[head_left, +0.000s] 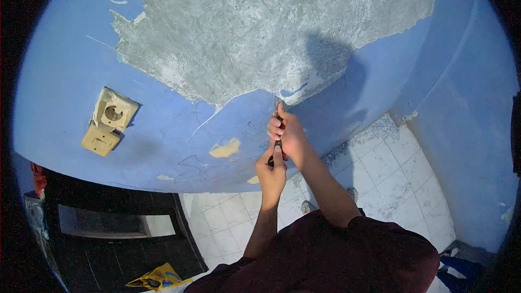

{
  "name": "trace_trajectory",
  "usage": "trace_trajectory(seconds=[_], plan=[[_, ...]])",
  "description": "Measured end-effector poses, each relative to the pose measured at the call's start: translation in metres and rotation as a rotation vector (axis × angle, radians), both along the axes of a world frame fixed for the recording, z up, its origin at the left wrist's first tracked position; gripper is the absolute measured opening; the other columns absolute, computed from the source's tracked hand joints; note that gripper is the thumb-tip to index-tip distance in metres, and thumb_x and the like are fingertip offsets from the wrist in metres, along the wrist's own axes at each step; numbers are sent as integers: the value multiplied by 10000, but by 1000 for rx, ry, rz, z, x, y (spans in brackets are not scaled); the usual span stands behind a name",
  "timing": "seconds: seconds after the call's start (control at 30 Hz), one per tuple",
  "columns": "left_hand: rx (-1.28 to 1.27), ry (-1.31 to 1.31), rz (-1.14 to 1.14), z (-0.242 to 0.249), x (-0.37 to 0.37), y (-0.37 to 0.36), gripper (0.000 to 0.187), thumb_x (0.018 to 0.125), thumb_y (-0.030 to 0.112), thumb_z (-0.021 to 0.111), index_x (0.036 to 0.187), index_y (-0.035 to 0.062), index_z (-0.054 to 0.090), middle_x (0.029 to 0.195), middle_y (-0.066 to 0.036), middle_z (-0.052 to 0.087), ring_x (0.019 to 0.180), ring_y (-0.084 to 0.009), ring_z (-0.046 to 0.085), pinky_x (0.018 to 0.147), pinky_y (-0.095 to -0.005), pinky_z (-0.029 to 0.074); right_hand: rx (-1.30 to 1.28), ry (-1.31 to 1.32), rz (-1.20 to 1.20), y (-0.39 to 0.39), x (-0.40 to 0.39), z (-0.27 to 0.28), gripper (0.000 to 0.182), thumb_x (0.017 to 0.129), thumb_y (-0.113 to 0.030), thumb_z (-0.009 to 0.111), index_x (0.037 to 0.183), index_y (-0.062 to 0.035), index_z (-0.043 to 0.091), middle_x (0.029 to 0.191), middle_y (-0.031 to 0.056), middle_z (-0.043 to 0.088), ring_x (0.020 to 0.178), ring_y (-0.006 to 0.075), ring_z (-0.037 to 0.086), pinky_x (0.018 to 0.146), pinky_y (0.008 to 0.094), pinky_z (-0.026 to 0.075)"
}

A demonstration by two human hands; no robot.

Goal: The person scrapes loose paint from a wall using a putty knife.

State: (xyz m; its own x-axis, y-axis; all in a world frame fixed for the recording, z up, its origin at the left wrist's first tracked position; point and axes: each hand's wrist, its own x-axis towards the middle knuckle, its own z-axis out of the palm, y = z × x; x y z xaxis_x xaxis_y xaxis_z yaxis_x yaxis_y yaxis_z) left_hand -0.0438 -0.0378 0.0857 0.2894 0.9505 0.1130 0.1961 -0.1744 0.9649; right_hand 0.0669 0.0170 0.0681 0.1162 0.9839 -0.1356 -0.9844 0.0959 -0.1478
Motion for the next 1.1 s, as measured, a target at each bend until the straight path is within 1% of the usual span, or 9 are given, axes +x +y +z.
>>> trace_trajectory(seconds=[0.2,0.5,0.6,0.73,0.8,0.9,0.93,0.97,1.1], plan=[[34,143,-11,11,-10,15,318,962,140,516,1252,32,591,634,-10,560,481,-43,447,421,-219,343,4,30,-48,7,-7,1,361,964,-421,490,805,-99,451,590,-7,413,446,110,338,431,271,287],[46,114,-14,-2,-2,12,326,968,163,517,1245,5,588,631,1,541,503,-52,450,453,-221,359,-4,-32,37,-2,6,4,345,969,-412,487,817,-103,480,591,-10,409,456,100,344,441,263,292],[19,68,76,-8,5,8,324,967,164,522,1232,-7,594,633,6,535,515,-53,454,462,-219,363,43,-75,34,3,6,2,349,981,-410,464,815,-103,481,586,-16,395,455,96,327,443,255,287],[0,225,-34,28,-4,12,318,967,160,532,1224,-15,597,649,4,544,519,-53,454,466,-216,365,62,95,41,5,3,-2,369,965,-434,481,800,-104,489,579,-6,404,442,103,331,428,262,285],[10,252,-55,17,-7,18,319,969,158,527,1232,-11,592,644,0,543,518,-50,446,464,-216,362,89,158,37,9,1,-3,390,952,-454,493,794,-98,492,577,3,416,436,110,343,423,265,293],[43,170,24,-2,-4,15,317,970,154,521,1235,-6,592,644,0,541,514,-48,434,461,-213,355,48,-1,-19,7,-2,-5,401,954,-462,484,784,-98,489,570,2,410,433,112,336,426,268,292],[2,156,57,2,-2,14,207,962,155,531,1022,-29,603,618,-18,544,535,-66,446,487,-240,361,35,12,-9,8,-2,-4,401,955,-461,482,788,-97,487,572,2,411,432,111,334,426,268,291],[-37,143,89,7,0,15,264,953,156,540,809,-53,615,592,-35,547,555,-85,458,513,-266,366,22,25,-1,10,-2,-3,400,955,-461,480,792,-95,485,573,3,411,431,111,331,426,268,290],[-9,199,19,25,2,16,255,954,161,544,854,-56,632,582,-21,528,563,-76,452,505,-255,355,16,123,-10,8,-1,5,384,950,-460,497,779,-117,495,578,-9,408,437,95,321,426,256,276]])
